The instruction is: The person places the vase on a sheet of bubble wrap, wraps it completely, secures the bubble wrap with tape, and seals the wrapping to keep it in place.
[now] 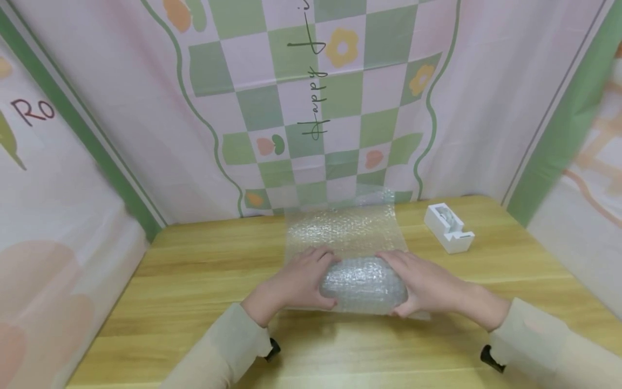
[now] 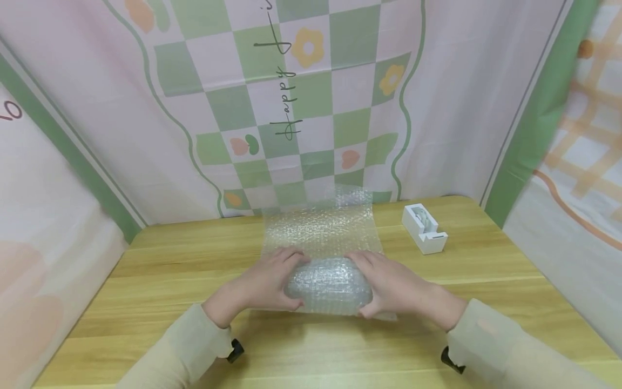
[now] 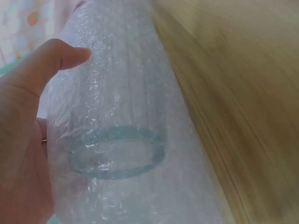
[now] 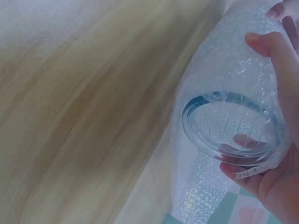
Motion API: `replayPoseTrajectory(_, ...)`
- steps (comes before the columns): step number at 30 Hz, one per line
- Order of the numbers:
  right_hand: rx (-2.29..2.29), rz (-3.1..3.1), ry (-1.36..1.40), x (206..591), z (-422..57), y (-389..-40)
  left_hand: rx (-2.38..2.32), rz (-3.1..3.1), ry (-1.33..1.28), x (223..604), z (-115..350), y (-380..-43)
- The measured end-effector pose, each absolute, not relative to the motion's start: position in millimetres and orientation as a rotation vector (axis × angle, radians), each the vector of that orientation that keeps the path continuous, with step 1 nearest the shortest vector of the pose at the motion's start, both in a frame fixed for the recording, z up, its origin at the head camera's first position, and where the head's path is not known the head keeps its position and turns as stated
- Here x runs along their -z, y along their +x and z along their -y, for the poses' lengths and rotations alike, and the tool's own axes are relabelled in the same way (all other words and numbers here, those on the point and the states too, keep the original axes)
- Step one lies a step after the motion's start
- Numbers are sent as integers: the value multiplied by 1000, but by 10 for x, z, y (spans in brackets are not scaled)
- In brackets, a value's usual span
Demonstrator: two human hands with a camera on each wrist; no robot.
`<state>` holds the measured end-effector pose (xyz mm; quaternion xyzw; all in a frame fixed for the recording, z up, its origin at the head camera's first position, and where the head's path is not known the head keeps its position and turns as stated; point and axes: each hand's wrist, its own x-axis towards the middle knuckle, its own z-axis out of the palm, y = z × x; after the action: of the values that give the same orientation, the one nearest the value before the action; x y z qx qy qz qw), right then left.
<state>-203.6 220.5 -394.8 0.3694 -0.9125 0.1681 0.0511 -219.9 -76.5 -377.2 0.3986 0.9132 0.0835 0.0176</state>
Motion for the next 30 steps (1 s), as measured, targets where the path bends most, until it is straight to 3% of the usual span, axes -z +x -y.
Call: replayPoseTrajectory(30, -714, 2960, 1113, 3901, -2288, -2157, -72, -2865, 1155, 3872, 691, -2197)
